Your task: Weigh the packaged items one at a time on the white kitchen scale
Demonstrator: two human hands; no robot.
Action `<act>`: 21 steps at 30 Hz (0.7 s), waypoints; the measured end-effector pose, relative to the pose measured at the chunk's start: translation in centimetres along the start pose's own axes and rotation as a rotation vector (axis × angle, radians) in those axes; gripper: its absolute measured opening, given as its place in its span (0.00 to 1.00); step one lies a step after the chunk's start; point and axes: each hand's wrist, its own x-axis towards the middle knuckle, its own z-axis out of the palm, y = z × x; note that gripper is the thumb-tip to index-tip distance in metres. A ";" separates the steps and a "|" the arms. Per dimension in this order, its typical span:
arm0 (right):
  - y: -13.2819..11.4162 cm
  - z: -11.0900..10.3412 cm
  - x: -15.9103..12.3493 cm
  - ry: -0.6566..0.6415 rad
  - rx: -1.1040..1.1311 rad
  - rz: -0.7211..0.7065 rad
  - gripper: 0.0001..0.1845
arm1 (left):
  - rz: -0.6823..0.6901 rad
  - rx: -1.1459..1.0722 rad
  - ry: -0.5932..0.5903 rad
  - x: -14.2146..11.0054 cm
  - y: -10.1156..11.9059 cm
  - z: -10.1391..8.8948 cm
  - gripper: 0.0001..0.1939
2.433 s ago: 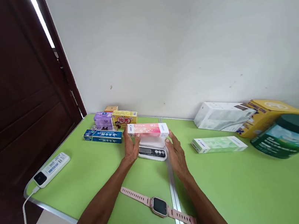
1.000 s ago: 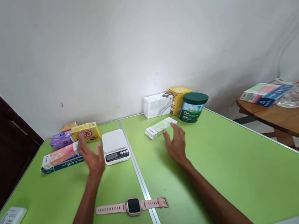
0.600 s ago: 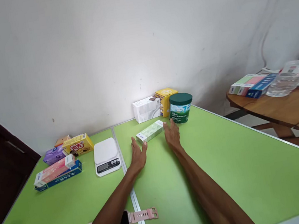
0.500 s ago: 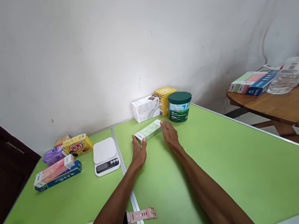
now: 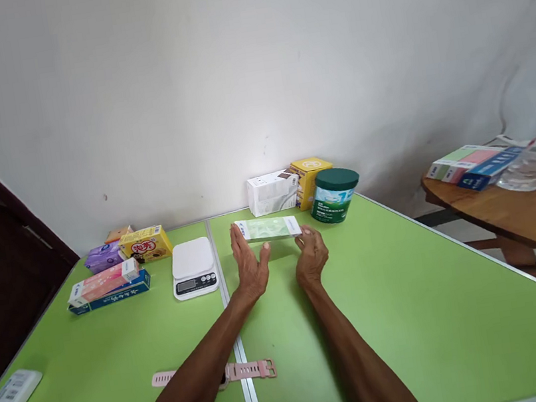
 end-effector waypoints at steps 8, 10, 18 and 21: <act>-6.3 6.2 -7.1 -0.278 0.151 -0.071 0.32 | -0.031 0.124 0.284 -0.9 -3.2 -12.1 0.51; -6.6 7.5 -8.6 -0.375 0.161 -0.069 0.34 | -0.066 0.125 0.320 -1.3 -4.7 -14.5 0.53; -4.7 9.4 -11.0 -0.501 0.124 -0.048 0.38 | -0.136 0.117 0.362 -1.8 -8.9 -17.3 0.51; -4.1 9.3 -10.9 -0.541 0.104 -0.039 0.38 | -0.177 0.098 0.341 -2.0 -10.0 -17.4 0.51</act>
